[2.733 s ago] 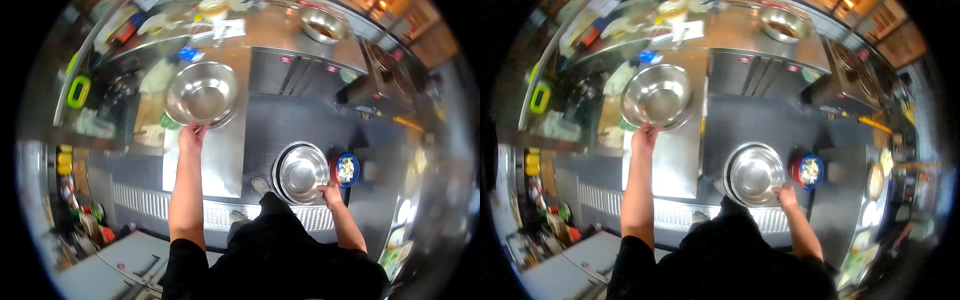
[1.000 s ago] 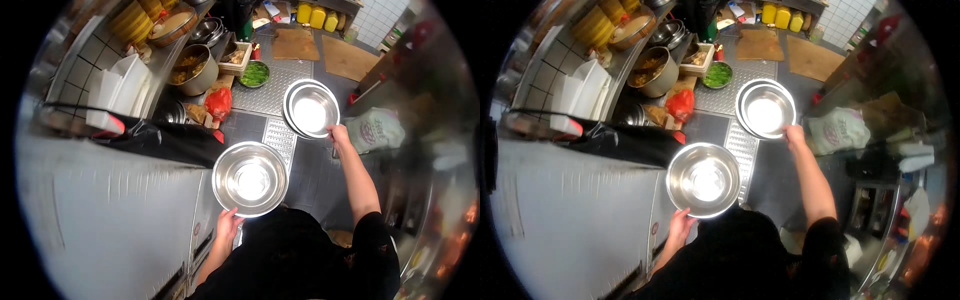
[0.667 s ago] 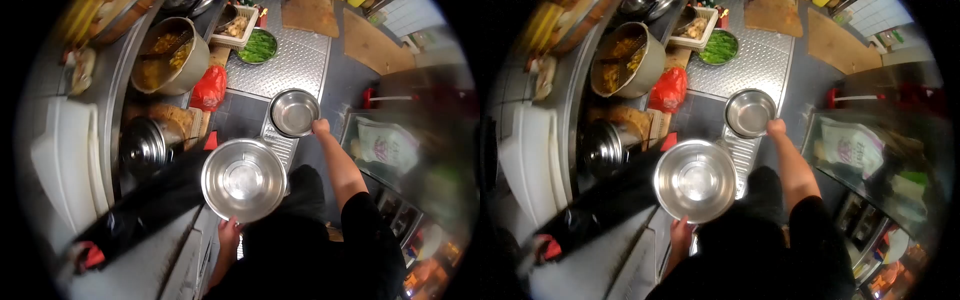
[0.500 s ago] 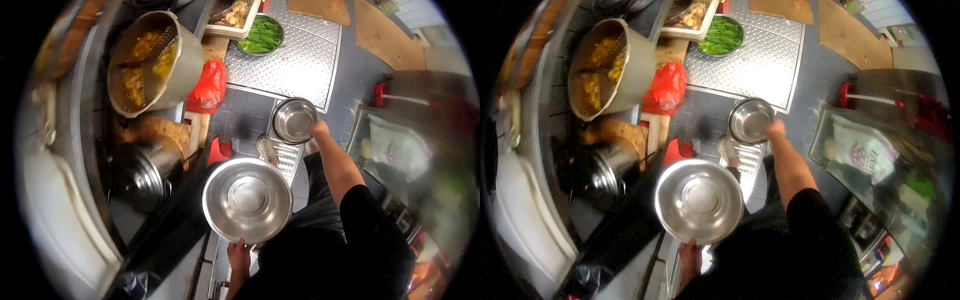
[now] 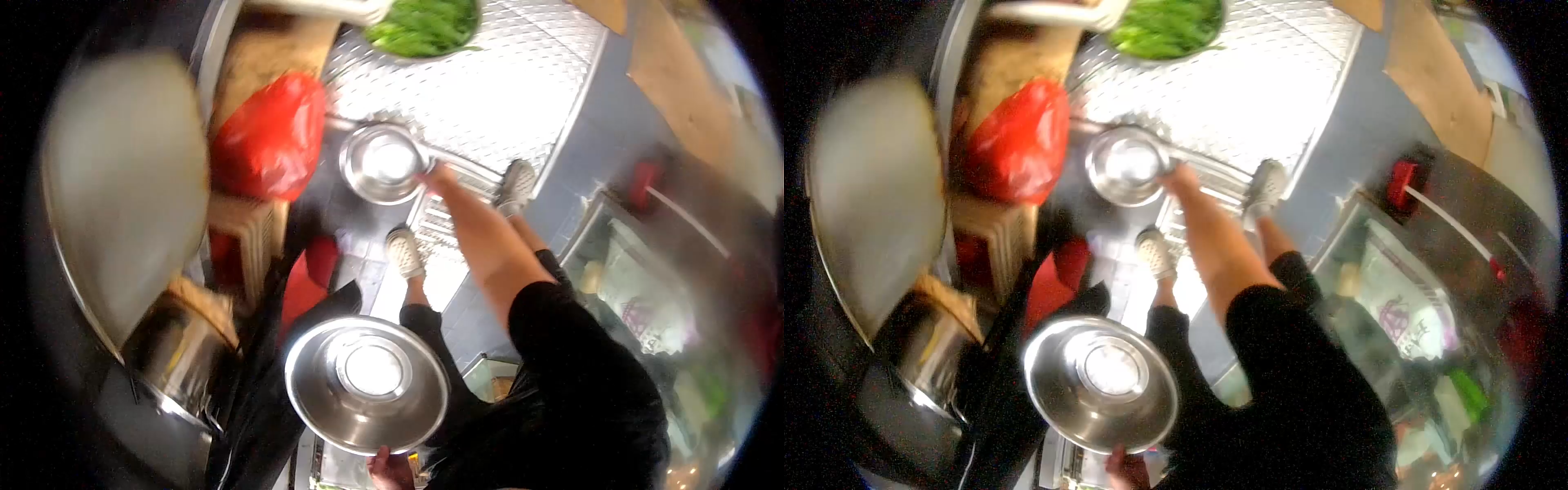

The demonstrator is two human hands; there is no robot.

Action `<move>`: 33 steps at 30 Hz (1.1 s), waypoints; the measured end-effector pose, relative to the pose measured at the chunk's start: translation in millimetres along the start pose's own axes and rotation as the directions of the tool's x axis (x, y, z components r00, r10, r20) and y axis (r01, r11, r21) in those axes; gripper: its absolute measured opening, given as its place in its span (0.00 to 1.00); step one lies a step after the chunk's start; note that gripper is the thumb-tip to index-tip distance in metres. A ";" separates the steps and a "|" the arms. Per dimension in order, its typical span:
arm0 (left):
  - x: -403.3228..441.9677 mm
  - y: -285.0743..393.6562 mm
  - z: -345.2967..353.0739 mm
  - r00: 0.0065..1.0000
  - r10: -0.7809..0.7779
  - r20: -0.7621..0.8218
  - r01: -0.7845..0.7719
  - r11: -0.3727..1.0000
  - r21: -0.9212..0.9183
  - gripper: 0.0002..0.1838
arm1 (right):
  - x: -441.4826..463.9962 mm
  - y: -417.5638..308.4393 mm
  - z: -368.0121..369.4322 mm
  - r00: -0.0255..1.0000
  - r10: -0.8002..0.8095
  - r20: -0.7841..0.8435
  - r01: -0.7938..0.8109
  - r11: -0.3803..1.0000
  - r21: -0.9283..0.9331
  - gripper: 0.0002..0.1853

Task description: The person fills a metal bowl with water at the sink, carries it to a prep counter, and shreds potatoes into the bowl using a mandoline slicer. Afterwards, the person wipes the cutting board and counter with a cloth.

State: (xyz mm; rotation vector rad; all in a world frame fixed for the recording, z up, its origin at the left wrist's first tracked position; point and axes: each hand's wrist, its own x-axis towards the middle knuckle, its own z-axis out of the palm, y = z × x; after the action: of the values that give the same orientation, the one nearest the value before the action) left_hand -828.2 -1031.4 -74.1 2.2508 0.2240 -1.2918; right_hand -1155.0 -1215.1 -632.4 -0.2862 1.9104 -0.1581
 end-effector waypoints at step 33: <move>-560.9 56.2 954.9 0.284 0.011 0.959 -0.412 0.904 0.112 0.13 | -279.6 355.1 -839.1 0.991 -0.079 -0.107 0.005 0.826 -0.563 0.20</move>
State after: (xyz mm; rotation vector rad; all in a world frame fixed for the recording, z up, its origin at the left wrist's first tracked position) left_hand -1821.7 -1511.9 33.9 1.2167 -0.8056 -2.3725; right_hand -1891.7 -821.0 -173.8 -0.7316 2.0447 0.3820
